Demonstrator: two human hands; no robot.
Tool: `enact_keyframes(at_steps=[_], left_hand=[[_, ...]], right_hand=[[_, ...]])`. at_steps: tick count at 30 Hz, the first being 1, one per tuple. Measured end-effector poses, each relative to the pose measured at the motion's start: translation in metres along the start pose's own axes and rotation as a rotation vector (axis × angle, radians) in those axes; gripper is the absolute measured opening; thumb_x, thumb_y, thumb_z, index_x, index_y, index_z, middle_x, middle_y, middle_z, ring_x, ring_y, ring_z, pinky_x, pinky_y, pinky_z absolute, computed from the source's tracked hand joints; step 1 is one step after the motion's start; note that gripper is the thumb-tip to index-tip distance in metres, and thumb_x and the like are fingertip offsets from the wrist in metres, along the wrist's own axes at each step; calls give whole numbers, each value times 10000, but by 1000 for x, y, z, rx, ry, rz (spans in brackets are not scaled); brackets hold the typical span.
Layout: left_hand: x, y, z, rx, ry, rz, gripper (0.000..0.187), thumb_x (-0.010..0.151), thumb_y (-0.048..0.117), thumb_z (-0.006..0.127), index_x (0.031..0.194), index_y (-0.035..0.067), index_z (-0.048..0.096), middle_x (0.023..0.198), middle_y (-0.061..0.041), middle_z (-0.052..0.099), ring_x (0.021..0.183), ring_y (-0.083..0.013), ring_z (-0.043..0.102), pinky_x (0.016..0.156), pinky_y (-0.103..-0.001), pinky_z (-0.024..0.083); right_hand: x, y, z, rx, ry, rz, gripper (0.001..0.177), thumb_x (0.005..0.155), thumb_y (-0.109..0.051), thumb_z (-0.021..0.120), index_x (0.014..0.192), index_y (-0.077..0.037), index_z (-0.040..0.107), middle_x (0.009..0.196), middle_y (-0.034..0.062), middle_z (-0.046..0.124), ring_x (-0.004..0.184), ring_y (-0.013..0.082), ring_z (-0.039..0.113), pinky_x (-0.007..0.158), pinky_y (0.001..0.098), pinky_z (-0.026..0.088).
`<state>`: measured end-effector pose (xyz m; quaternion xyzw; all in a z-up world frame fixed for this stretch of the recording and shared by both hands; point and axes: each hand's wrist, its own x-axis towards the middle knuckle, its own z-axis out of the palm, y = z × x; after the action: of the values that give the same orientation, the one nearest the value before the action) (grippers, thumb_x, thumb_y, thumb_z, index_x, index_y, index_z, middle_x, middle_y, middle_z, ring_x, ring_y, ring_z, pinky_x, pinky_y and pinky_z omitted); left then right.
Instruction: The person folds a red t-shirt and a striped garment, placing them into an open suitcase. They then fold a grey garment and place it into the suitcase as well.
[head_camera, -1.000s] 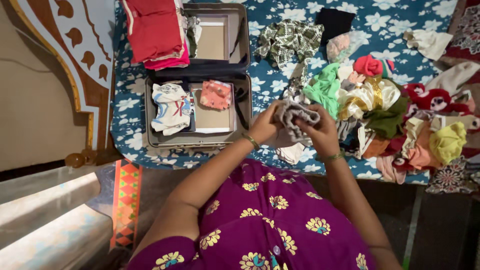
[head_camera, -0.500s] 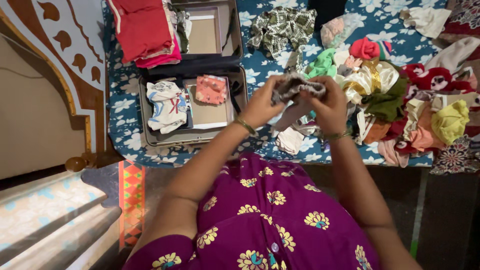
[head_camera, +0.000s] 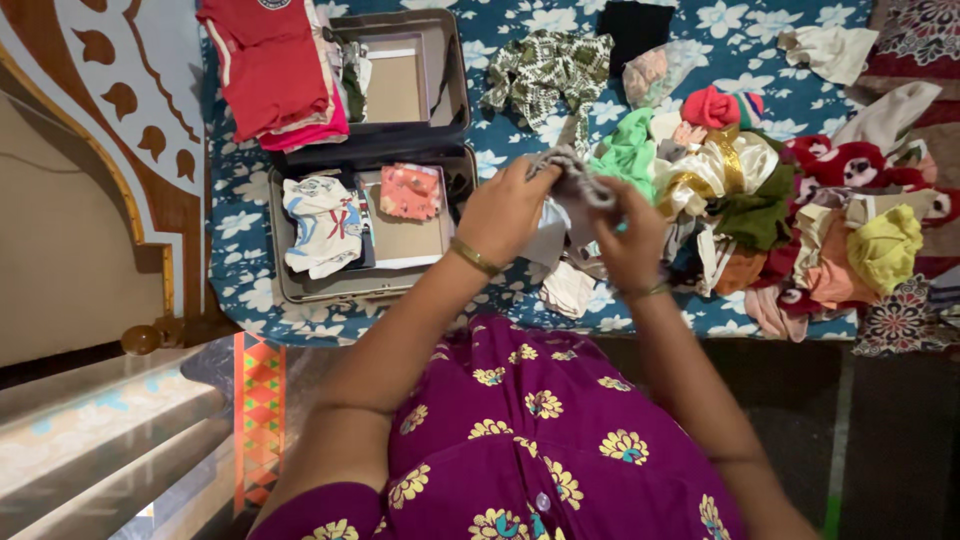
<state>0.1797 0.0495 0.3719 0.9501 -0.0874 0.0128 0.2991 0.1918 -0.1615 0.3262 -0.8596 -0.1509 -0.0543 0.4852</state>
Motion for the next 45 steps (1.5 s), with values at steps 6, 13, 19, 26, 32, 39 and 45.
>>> enact_keyframes(at_steps=[6, 13, 19, 26, 32, 39, 45], left_hand=[[-24, -7, 33, -304, 126, 2, 428, 1040, 189, 583, 1408, -25, 542, 1272, -237, 595, 1097, -413, 657, 927, -450, 552], [-45, 9, 22, -825, -140, -385, 658, 956, 208, 659, 1515, -5, 384, 1120, -229, 747, 942, -205, 762, 793, -340, 595], [-60, 1, -7, -686, 57, -219, 436, 985, 146, 662, 1396, 69, 539, 1083, -117, 741, 965, -189, 759, 852, -290, 616], [-46, -64, -8, -961, 49, 137, 544, 967, 452, 594, 1390, 113, 550, 1367, -177, 573, 1376, -254, 490, 1170, -375, 400], [-41, -99, 59, -1005, -687, -143, 449, 1010, 474, 522, 1270, 172, 730, 1455, -94, 636, 1424, -216, 497, 1177, -382, 433], [-87, -120, 155, -1045, -1178, -234, 434, 1022, 382, 510, 1342, 125, 651, 1478, -107, 590, 1420, -223, 483, 1156, -369, 406], [-129, -127, 198, -1332, -1242, -353, 440, 1032, 303, 499, 1405, 85, 583, 1498, -117, 551, 1417, -230, 471, 1139, -358, 384]], right_hand=[[-35, -15, 29, 113, -58, -83, 567, 954, -37, 682, 1497, -34, 518, 1172, 142, 661, 995, 223, 669, 889, 334, 567], [-54, -1, 43, 184, -82, 2, 573, 842, -23, 712, 1381, 7, 520, 1228, 160, 562, 1054, 222, 630, 899, 318, 542], [-32, 18, 34, 568, -121, 77, 499, 865, 92, 576, 1360, 38, 553, 1289, 132, 597, 1153, 196, 628, 973, 300, 536], [-17, -4, 2, 831, -526, 101, 354, 926, 50, 630, 1278, 61, 589, 1137, 99, 660, 1077, 192, 677, 958, 334, 590], [-38, -45, -43, 853, -727, 258, 398, 927, 6, 652, 1314, 64, 585, 1143, 151, 685, 1067, 229, 657, 947, 366, 553], [-3, -38, -58, 1205, -392, 494, 606, 894, 45, 588, 1482, 16, 443, 1345, 168, 615, 1213, 268, 647, 1037, 429, 547], [15, 66, 21, 839, -260, 952, 381, 1034, -174, 622, 1349, 24, 543, 1097, 133, 602, 932, 304, 532, 857, 483, 441]])
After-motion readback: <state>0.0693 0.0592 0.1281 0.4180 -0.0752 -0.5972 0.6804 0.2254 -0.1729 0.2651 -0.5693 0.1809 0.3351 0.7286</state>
